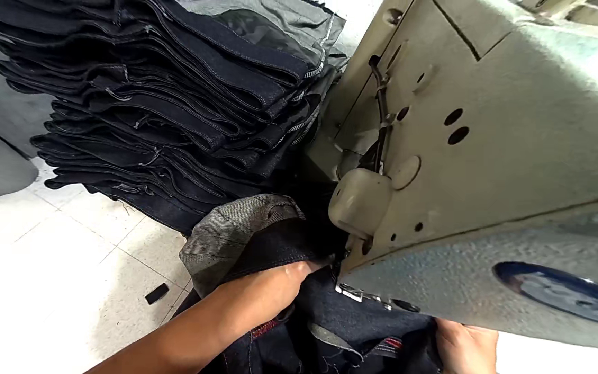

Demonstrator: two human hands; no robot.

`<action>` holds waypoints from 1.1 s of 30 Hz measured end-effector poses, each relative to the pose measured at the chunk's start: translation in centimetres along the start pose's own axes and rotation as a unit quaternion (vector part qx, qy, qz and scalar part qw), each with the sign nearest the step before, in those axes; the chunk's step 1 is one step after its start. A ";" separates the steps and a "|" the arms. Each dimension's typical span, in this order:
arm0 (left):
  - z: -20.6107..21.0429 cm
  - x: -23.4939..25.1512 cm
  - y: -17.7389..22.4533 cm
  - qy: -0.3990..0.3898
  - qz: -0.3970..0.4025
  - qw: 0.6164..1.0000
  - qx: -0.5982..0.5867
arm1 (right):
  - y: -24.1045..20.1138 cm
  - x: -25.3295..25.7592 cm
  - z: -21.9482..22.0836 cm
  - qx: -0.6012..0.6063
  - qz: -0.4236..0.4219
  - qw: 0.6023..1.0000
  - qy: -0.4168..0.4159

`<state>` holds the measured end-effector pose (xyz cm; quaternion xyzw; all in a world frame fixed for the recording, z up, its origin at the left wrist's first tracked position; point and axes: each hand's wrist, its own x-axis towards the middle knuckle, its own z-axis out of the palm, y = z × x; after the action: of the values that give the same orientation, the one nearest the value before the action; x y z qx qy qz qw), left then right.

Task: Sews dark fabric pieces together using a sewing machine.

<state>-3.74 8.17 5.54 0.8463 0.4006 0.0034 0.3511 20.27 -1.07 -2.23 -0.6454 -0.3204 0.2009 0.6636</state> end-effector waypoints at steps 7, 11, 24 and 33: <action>4.4 1.6 -6.9 0.186 0.193 0.954 0.133 | 0.1 -0.4 0.1 -0.015 -0.006 1.000 -0.014; -0.8 -0.1 1.0 -0.066 -0.063 0.995 0.044 | 0.2 -0.2 -0.1 -0.015 0.013 1.000 -0.022; -0.2 0.1 0.4 -0.058 -0.050 0.997 0.009 | 0.3 0.1 -1.1 0.026 0.105 0.992 -0.060; 9.6 -7.1 -5.2 0.067 0.066 0.995 0.035 | -2.2 -2.3 0.3 -0.164 -0.040 0.953 -0.252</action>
<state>-9.30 -0.07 -2.83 0.8803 0.3667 0.0692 0.2930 18.10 -2.55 -0.48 -0.6605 -0.5311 0.2749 0.4541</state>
